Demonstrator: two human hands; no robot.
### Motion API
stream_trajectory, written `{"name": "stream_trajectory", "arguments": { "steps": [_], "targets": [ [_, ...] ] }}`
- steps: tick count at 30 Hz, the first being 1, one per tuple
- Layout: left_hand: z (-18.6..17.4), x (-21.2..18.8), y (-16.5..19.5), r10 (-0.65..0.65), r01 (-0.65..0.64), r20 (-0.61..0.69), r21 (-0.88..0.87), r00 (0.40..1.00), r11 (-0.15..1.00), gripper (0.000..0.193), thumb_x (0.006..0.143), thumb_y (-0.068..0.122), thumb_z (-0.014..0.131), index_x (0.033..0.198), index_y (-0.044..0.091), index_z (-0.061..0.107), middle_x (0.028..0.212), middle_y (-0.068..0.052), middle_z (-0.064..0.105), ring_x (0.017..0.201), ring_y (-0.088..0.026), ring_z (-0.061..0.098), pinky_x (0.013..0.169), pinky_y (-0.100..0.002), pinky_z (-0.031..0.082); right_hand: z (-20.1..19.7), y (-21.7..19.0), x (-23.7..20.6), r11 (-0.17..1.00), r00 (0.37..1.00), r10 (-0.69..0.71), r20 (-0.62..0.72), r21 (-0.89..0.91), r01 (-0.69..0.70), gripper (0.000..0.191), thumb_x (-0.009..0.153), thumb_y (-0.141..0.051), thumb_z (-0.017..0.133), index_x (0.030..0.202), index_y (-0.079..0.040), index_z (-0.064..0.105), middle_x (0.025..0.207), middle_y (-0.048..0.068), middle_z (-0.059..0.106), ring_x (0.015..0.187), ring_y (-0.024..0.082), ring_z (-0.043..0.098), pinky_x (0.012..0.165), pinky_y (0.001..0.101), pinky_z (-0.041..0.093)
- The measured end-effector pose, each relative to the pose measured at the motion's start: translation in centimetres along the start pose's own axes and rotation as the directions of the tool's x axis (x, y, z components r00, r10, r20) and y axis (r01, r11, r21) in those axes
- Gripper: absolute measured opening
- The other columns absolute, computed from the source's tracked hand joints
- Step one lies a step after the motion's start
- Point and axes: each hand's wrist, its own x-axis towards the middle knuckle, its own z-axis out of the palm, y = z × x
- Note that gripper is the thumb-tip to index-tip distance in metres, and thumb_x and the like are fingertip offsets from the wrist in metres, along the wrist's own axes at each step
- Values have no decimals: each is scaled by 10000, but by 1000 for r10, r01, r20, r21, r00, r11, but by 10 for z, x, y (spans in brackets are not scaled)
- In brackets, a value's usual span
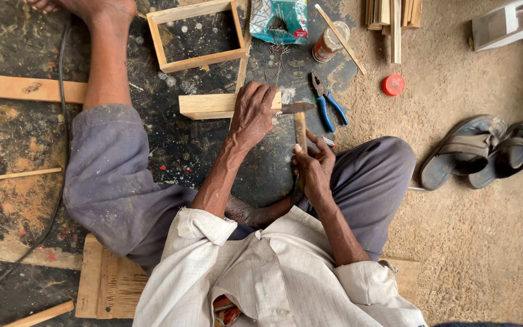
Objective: The person assembles small wooden frames by hammering nails into wooden pieces. They pick up nails, position them on the wood, and use a hammer to drive them in. The person also marks wood with a pencil and fits the pieces together to form rectangular frames.
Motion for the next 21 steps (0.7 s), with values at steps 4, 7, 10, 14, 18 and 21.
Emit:
{"name": "stream_trajectory", "arguments": {
  "steps": [4,7,10,14,18,21],
  "targets": [
    [7,-4,3,-34,34,44,-9,998,999,481,776,-65,736,1250,-43,654,1140,-153,673,1086,-280,567,1030,-433,468,-4,-3,-6,1000,1000,-16,-1,-5,16,520,960,-43,669,1451,21,509,828,59,639,634,86,569,501,239,463],
    [10,-3,1,-25,26,24,-16,999,1000,472,767,-61,736,1232,-53,654,1124,-161,676,1084,-288,569,1023,-437,464,-5,-2,-3,999,999,-53,-4,3,53,524,947,-54,680,1435,22,503,821,53,645,621,91,577,478,243,458],
    [11,0,-3,-13,13,10,-7,1000,1000,449,770,-70,727,1214,-50,657,1114,-161,676,1074,-281,569,1026,-431,463,-7,-2,4,991,995,-100,-23,-89,98,544,917,-69,694,1426,25,526,855,65,711,598,94,589,466,246,472],
    [11,0,-9,-4,4,-33,-20,999,1000,419,778,-52,737,1190,-51,657,1097,-157,668,1056,-286,563,999,-434,464,-14,-10,5,886,939,-341,-33,-346,310,550,937,-91,737,1455,-10,570,786,113,666,570,107,548,456,251,422],
    [11,-3,-10,-37,38,54,-26,998,999,458,674,-77,720,1128,-48,672,1037,-159,666,999,-298,563,947,-445,466,-20,-30,-3,405,701,-683,206,-692,597,444,939,-100,790,1355,-19,656,964,139,743,746,191,673,630,317,527],
    [12,-3,-9,-27,26,-45,-17,999,1000,433,706,-100,705,1133,-35,672,1035,-144,659,1010,-288,560,947,-429,466,-15,-50,-6,230,634,-692,346,-726,648,358,981,-102,777,1315,-35,666,1074,178,736,868,247,741,708,358,593]
  ]
}}
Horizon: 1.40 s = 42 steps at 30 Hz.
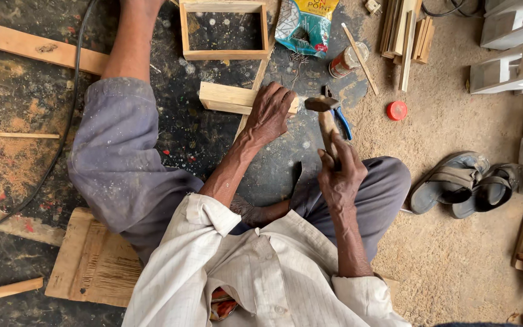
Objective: The person assembles small wooden frames by hammering nails into wooden pieces. They pick up nails, position them on the wood, and use a hammer to drive them in. The person also marks wood with a pencil and fits the pieces together to form rectangular frames.
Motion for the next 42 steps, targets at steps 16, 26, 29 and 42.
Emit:
{"name": "stream_trajectory", "arguments": {
  "steps": [16,26,29,42],
  "targets": [
    [9,2,-6,-13,13,-13,-12,1000,1000,380,753,-83,661,1130,-37,682,1007,-136,670,1000,-276,567,921,-431,462,-14,-15,15,989,995,-51,90,-131,63,355,976,-98,710,1328,-55,685,1088,173,732,873,270,744,716,383,615],
    [2,1,-1,-21,21,-3,1,1000,1000,413,739,-85,675,1150,-44,679,1013,-139,672,1002,-276,577,896,-425,448,-14,-19,17,988,989,-147,4,-52,147,407,973,-75,752,1361,-85,629,1175,199,712,992,323,752,802,381,620],
    [0,2,1,-24,24,0,-19,1000,1000,416,721,-72,690,1134,-29,681,1009,-131,674,1001,-285,580,897,-434,447,-16,-23,19,987,960,74,269,-156,-32,542,839,-40,769,1370,-111,682,1057,181,740,805,334,728,686,421,584],
    [-13,8,8,1,-4,-43,-69,999,998,444,739,-17,770,1170,-27,662,1048,-143,665,1022,-308,576,934,-464,436,-20,-21,21,997,993,7,116,-79,2,494,928,-71,750,1403,-157,649,1128,166,709,842,310,723,699,393,592]
  ]
}}
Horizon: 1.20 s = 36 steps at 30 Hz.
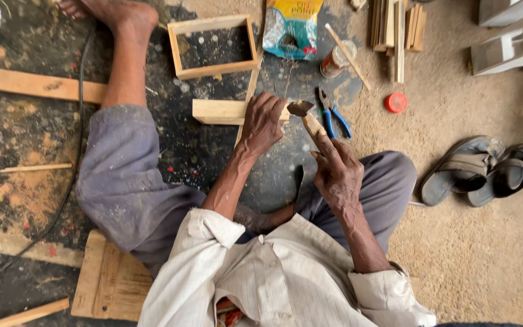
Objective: The person assembles small wooden frames by hammering nails into wooden pieces. They pick up nails, position them on the wood, and use a hammer to drive them in. The person also marks wood with a pencil and fits the pieces together to form rectangular frames.
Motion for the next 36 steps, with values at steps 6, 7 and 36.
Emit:
{"name": "stream_trajectory", "arguments": {
  "steps": [6,7,36],
  "targets": [
    [3,-1,0,-56,50,84,71,995,996,437,711,-62,728,1142,-7,672,1041,-126,667,1038,-289,590,945,-433,447,-4,1,0,998,997,22,71,-61,-17,540,873,-34,728,1386,-190,670,1064,155,709,825,317,723,695,407,583],
    [5,-2,-1,-46,41,73,62,996,997,424,729,-59,725,1147,-7,672,1041,-125,666,1037,-291,587,940,-438,443,-3,2,-1,999,999,-49,-11,-15,49,539,893,-19,709,1405,-174,644,1143,167,703,882,315,731,730,389,596],
    [5,-6,0,-51,50,68,5,996,999,475,674,-1,781,1135,-33,670,1025,-146,665,1016,-321,584,890,-467,438,4,6,-5,992,986,34,163,-124,-13,599,835,-35,710,1415,-174,670,1023,143,732,752,279,711,664,405,587]
  ]
}}
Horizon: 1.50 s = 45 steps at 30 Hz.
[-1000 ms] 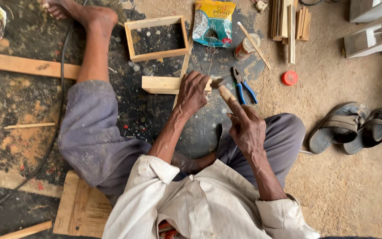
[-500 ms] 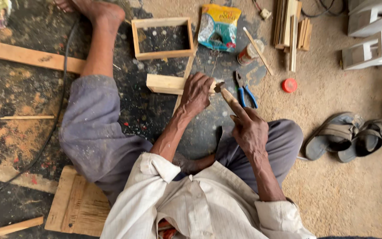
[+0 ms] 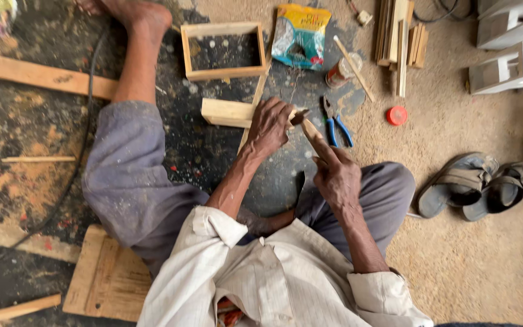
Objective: The person assembles small wooden frames by hammering nails into wooden pieces. They pick up nails, position them on the wood, and use a hammer to drive them in. The person also marks wood with a pencil and fits the pieces together to form rectangular frames.
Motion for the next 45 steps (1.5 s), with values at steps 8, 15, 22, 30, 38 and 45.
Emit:
{"name": "stream_trajectory", "arguments": {
  "steps": [8,15,22,30,38,45],
  "targets": [
    [21,-2,-12,-22,21,27,19,999,1000,527,691,-17,816,1198,-26,674,1097,-151,683,1065,-287,601,985,-435,447,7,9,-2,999,998,-28,-56,23,29,542,881,-34,771,1400,-151,668,1071,154,744,767,284,721,641,377,578],
    [18,-7,-8,39,-37,-65,25,997,999,598,524,2,814,1109,-67,708,1068,-204,705,1071,-368,605,945,-485,458,5,13,-1,993,987,-71,-142,86,83,574,833,52,683,1375,-136,664,1093,171,746,815,285,736,691,369,619],
    [20,-1,-9,-20,19,47,25,999,1000,520,693,-28,775,1202,-27,673,1077,-150,679,1031,-295,593,950,-445,465,4,6,3,998,995,-14,-101,56,19,461,905,-37,723,1358,-112,685,1061,169,744,810,306,720,690,405,589],
    [29,-3,-15,33,-32,-34,19,999,999,490,762,83,842,1201,-37,659,1119,-178,659,1055,-317,586,938,-468,454,6,8,-2,986,978,-64,-200,136,93,392,937,-24,710,1325,-70,682,1124,181,739,885,309,749,722,395,611],
    [22,-7,-10,54,-50,-101,38,993,998,604,601,20,794,1191,-24,671,1131,-175,676,1098,-346,596,974,-482,464,8,13,0,983,971,-89,-224,137,122,344,942,-4,695,1282,-60,689,1145,161,734,875,286,753,722,358,626],
    [32,-3,-15,-23,23,20,1,1000,1000,509,742,-49,769,1243,-4,689,1123,-122,696,1067,-275,616,977,-431,485,7,11,0,987,978,-43,-202,142,73,371,946,-52,718,1312,-92,678,1113,164,718,901,316,744,750,385,614]
  ]
}}
